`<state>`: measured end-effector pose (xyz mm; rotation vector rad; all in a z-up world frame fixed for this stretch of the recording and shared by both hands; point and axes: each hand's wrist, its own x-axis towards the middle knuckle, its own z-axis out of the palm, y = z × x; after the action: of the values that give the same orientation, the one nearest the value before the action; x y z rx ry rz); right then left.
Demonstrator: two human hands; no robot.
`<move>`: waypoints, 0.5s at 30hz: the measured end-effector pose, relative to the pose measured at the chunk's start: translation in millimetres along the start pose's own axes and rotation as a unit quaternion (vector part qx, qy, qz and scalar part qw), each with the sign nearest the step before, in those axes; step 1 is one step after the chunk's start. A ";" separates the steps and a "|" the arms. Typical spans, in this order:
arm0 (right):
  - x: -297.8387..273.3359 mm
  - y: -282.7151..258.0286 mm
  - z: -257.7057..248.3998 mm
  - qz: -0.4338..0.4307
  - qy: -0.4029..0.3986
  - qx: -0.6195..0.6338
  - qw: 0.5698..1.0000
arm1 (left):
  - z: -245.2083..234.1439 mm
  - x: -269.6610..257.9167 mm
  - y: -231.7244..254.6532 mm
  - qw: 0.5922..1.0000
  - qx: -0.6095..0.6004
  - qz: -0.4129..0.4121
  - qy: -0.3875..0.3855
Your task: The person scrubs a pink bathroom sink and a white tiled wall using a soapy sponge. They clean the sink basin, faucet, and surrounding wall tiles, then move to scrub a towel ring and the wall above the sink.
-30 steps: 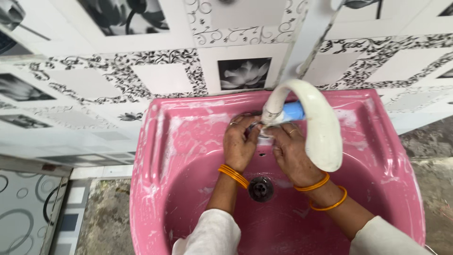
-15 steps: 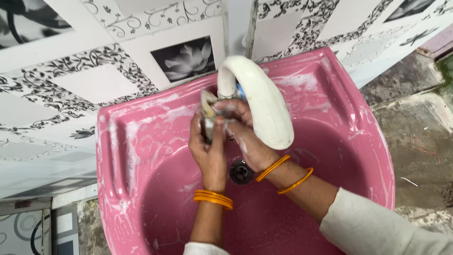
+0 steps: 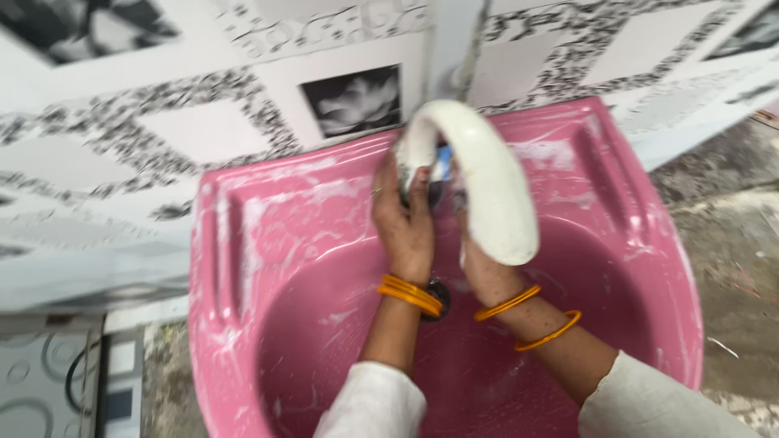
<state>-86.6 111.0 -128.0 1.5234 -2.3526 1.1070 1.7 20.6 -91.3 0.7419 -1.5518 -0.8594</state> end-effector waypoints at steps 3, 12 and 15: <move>18.4 -37.2 -16.6 0.021 -0.023 0.249 0.968 | -8.2 1.4 -15.3 0.987 0.033 -0.137 -0.073; 45.0 -47.5 -46.4 -0.166 0.062 0.003 0.984 | -11.5 5.6 -31.3 0.989 -0.012 -0.139 -0.039; 49.5 -29.6 -50.3 -0.154 0.025 -0.048 0.987 | -8.9 4.2 -42.3 0.973 -0.156 -0.154 -0.067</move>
<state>-99.4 99.8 -53.4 1.7263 -2.0159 0.9328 9.9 -6.5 -124.3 0.7138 -1.3912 -1.3723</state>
